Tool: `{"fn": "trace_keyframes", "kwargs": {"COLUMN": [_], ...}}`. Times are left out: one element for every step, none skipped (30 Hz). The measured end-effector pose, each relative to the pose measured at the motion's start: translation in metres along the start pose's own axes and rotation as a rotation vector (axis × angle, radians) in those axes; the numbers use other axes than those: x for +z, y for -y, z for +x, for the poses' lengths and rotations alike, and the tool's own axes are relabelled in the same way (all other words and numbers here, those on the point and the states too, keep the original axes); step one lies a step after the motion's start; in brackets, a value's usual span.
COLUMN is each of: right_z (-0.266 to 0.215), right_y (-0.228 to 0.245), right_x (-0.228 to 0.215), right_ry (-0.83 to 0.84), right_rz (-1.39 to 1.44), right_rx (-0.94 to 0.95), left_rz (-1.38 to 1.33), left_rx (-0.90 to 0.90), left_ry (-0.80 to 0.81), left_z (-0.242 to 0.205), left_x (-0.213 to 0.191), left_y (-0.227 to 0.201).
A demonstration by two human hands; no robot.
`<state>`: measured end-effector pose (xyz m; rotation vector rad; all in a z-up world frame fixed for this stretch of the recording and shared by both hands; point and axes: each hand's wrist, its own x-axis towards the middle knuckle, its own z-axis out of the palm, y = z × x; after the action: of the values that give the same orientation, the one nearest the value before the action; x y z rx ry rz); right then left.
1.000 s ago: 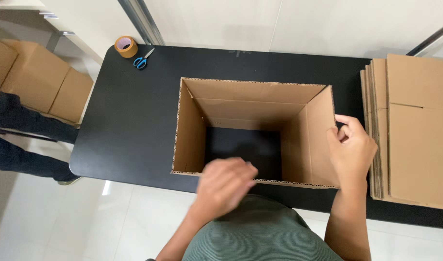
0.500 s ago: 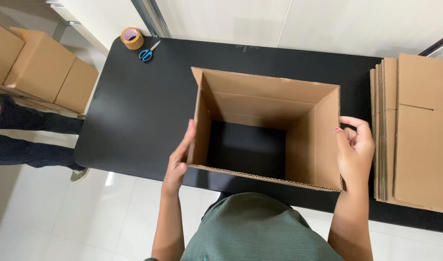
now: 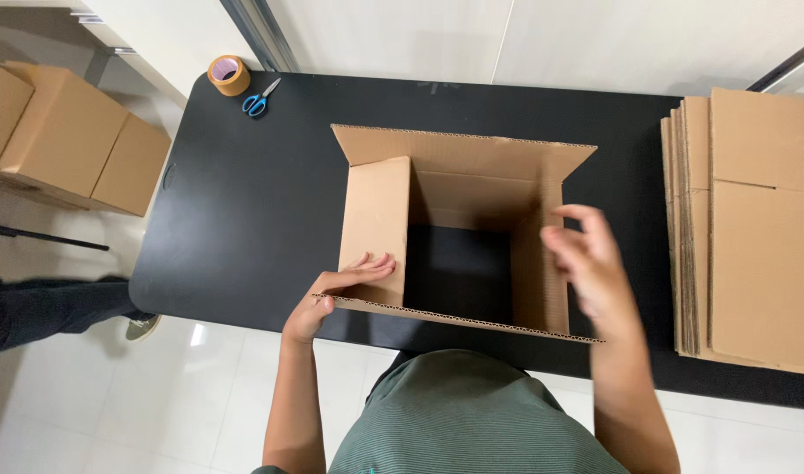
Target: The person assembles a flat cardboard box into its three-dimensional shape, closes the bottom flaps, and seals it with packing tape using scissors to cut the tape.
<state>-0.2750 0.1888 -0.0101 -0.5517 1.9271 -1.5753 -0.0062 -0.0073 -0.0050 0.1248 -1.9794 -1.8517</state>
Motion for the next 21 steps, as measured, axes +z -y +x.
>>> {"fn": "trace_keyframes", "kwargs": {"right_z": [0.005,0.011,0.017,0.019,0.021,0.024,0.026,0.029,0.03,0.036,0.042,0.047,0.049,0.051,0.054,0.05,0.045,0.041,0.042,0.044,0.043], "right_y": [-0.008,-0.016,-0.024,-0.031,-0.037,-0.044,-0.052,-0.061,-0.07,-0.078,-0.085,-0.093,-0.092,-0.091,-0.091,-0.081,-0.071,-0.06,-0.05,-0.041,-0.032], "right_x": [0.009,0.018,0.027,0.027,0.027,0.027,0.024,0.021,0.017,0.013,0.008,0.003,-0.005,-0.014,-0.022,-0.02,-0.019,-0.017,-0.018,-0.018,-0.019], "right_ry": [-0.001,0.084,0.172,0.173,0.189,0.204,0.21,0.226,0.237,0.239,0.234,0.228,0.225,0.205,0.188,0.188,0.018,-0.152,-0.156,-0.252,-0.344], "right_rz": [0.002,0.044,0.087,0.09,0.149,0.208,0.208,0.253,0.299,0.3,0.446,0.591,0.593,0.646,0.7,0.702,0.626,0.545,0.545,0.265,-0.024], "right_rx": [0.0,0.039,0.079,0.079,0.109,0.139,0.136,0.096,0.061,0.064,0.048,0.031,0.034,-0.011,-0.058,-0.056,-0.144,-0.23,-0.232,-0.413,-0.583], "left_rz": [0.001,-0.018,-0.036,-0.033,-0.047,-0.061,-0.058,-0.069,-0.084,-0.084,-0.031,0.022,0.022,0.222,0.426,0.428,0.616,0.802,0.801,1.111,1.412], "left_rx": [0.0,-0.01,-0.02,-0.021,-0.055,-0.089,-0.088,-0.132,-0.18,-0.182,-0.231,-0.28,-0.284,-0.35,-0.413,-0.414,-0.293,-0.168,-0.166,-0.188,-0.207], "left_ry": [0.002,0.0,-0.004,-0.004,-0.011,-0.018,-0.023,-0.079,-0.131,-0.132,-0.238,-0.344,-0.341,-0.495,-0.65,-0.65,-0.657,-0.658,-0.655,-0.511,-0.35], "left_z": [0.001,0.002,0.003,0.003,0.003,0.003,0.004,0.004,0.004,0.006,0.009,0.013,0.018,0.023,0.027,0.026,0.024,0.023,0.024,0.025,0.024], "left_x": [-0.001,-0.003,-0.005,-0.006,-0.008,-0.01,-0.011,-0.011,-0.011,-0.01,-0.01,-0.009,-0.003,0.003,0.009,0.012,0.014,0.016,0.023,0.03,0.038], "left_y": [0.0,0.0,-0.001,0.002,0.006,0.009,0.01,0.011,0.013,0.011,0.01,0.008,0.006,0.004,0.002,0.016,0.029,0.043,0.042,0.041,0.041]}}
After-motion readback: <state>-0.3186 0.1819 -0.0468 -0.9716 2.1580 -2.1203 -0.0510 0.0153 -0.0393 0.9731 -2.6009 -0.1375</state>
